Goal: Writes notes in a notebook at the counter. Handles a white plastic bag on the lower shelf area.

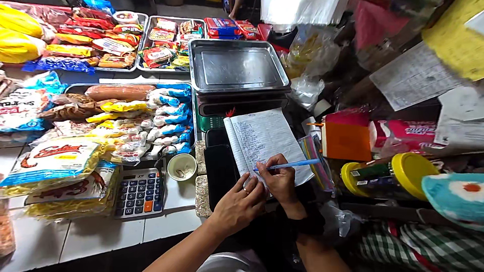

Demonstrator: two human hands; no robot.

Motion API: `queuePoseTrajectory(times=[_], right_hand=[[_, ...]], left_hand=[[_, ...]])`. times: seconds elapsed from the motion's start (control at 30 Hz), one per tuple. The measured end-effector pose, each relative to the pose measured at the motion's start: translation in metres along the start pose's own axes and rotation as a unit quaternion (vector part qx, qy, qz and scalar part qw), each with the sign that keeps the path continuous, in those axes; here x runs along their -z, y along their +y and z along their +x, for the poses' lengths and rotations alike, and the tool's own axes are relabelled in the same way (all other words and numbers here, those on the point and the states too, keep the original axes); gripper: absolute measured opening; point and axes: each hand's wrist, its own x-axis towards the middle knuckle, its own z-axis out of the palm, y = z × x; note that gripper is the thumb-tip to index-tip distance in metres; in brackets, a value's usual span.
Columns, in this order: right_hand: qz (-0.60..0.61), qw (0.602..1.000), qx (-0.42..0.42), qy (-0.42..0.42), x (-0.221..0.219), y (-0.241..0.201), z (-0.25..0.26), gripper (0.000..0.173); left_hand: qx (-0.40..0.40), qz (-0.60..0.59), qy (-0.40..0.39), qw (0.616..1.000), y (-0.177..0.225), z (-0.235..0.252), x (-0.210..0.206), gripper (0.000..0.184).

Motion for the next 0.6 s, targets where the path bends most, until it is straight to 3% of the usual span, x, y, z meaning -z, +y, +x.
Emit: queuePoseTrajectory(times=[0.6], right_hand=[[-0.011,1.000,0.005,0.011,-0.0003,0.0014,-0.0003,0.015]], left_hand=[[0.001,0.011,0.001,1.000,-0.0007,0.0009,0.0001,0.031]])
